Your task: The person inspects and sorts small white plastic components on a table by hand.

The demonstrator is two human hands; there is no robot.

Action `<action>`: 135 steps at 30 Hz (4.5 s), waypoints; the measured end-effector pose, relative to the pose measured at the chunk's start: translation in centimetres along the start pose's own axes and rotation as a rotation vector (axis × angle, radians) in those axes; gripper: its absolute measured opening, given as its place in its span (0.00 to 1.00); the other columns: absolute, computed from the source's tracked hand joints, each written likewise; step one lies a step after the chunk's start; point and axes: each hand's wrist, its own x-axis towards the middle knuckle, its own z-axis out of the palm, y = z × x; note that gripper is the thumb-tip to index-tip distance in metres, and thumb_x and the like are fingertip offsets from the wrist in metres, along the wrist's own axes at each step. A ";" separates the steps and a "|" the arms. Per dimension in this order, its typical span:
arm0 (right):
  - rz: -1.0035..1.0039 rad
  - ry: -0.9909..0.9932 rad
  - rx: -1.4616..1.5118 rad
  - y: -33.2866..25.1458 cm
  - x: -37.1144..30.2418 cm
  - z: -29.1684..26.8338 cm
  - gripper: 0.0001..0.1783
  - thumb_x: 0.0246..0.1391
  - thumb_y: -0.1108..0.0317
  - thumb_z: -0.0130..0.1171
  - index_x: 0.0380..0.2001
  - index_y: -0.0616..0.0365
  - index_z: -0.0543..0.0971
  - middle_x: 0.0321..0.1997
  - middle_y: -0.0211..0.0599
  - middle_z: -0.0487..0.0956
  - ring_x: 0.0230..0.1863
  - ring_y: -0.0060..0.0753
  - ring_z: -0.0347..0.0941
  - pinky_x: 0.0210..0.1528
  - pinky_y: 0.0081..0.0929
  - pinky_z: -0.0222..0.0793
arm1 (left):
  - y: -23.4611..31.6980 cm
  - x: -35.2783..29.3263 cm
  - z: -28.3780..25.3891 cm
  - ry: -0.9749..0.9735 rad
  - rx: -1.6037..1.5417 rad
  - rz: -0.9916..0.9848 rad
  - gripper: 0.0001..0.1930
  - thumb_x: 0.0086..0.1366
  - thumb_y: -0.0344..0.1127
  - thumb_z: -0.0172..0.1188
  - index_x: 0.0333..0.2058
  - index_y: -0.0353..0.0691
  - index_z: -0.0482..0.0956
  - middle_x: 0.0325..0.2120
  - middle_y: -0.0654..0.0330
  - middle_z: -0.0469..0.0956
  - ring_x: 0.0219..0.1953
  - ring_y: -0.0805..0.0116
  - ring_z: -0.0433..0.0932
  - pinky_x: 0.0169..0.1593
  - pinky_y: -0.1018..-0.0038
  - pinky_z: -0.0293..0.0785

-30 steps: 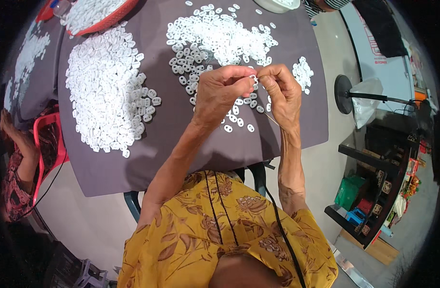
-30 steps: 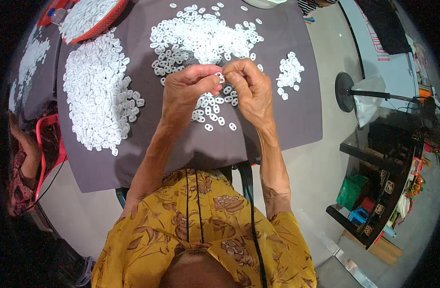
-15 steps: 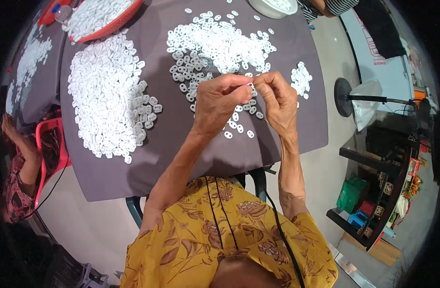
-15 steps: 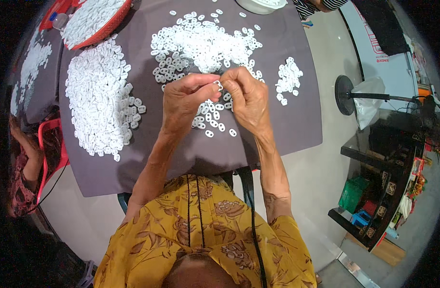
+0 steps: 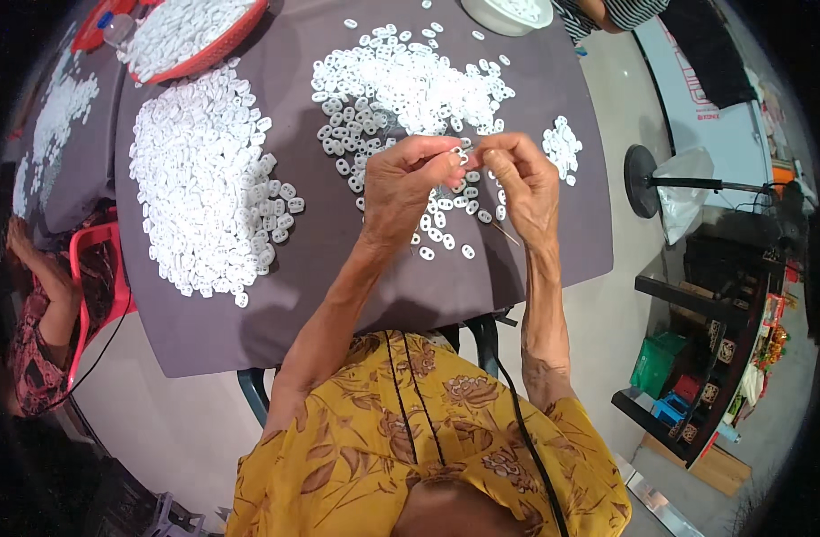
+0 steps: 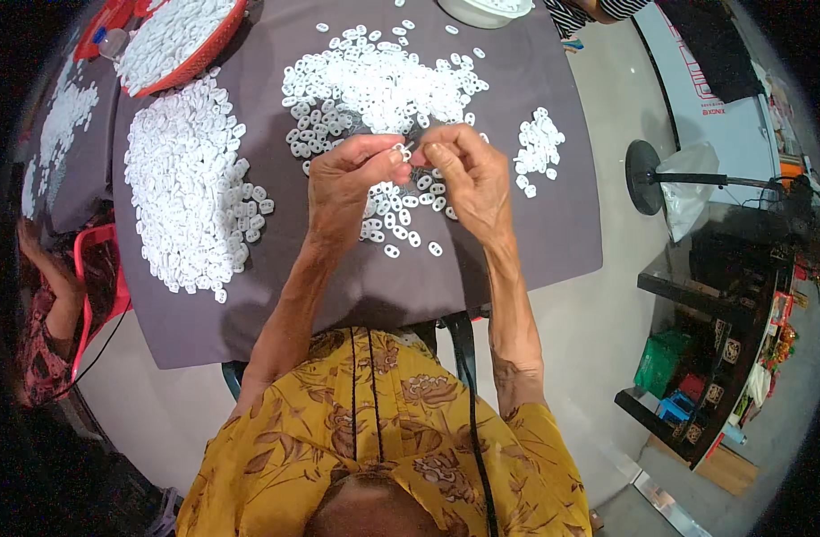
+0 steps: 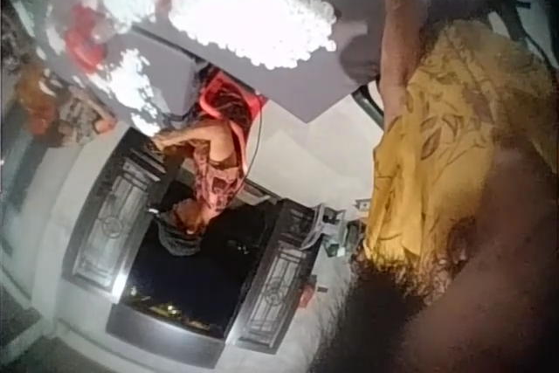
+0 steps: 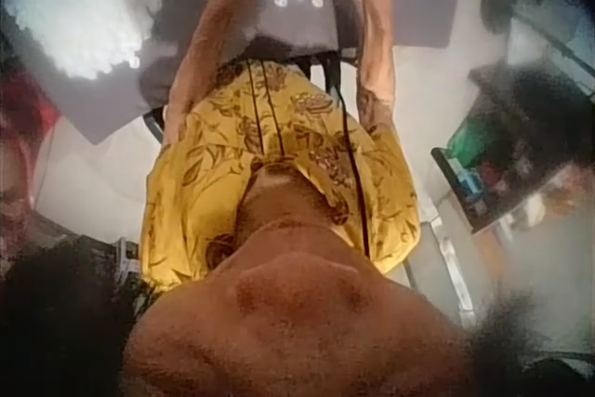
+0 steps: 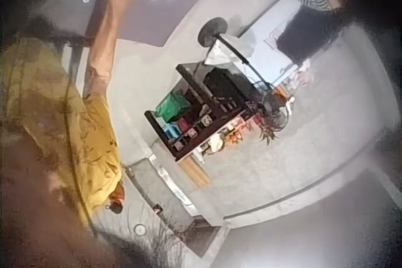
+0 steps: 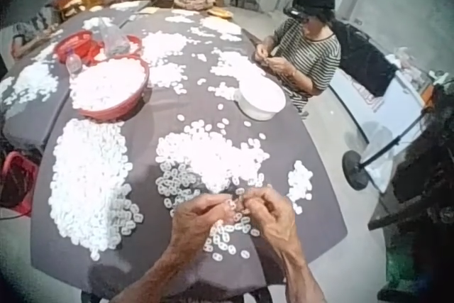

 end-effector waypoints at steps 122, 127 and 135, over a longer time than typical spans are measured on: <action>0.101 0.194 0.206 -1.9 -0.4 0.8 0.07 0.46 0.78 0.57 0.32 0.66 0.77 0.26 0.34 0.75 0.27 0.23 0.71 0.35 0.20 0.68 | 0.6 -1.0 1.5 0.016 0.045 -0.090 0.07 0.57 0.31 0.55 0.30 0.32 0.76 0.23 0.63 0.76 0.23 0.80 0.71 0.29 0.84 0.69; 0.092 0.195 0.161 -1.9 -0.5 0.9 0.07 0.46 0.77 0.57 0.31 0.66 0.77 0.27 0.34 0.75 0.28 0.24 0.72 0.35 0.20 0.68 | 0.2 -0.9 1.4 0.026 0.026 -0.075 0.07 0.57 0.31 0.55 0.29 0.32 0.76 0.22 0.63 0.76 0.23 0.81 0.71 0.29 0.85 0.68; 0.094 0.197 0.142 -1.5 -0.5 0.8 0.07 0.46 0.76 0.57 0.31 0.66 0.77 0.28 0.34 0.75 0.29 0.25 0.72 0.36 0.21 0.69 | 0.1 -0.8 1.4 0.036 0.085 -0.069 0.07 0.57 0.31 0.55 0.29 0.32 0.75 0.22 0.63 0.75 0.23 0.81 0.71 0.28 0.85 0.69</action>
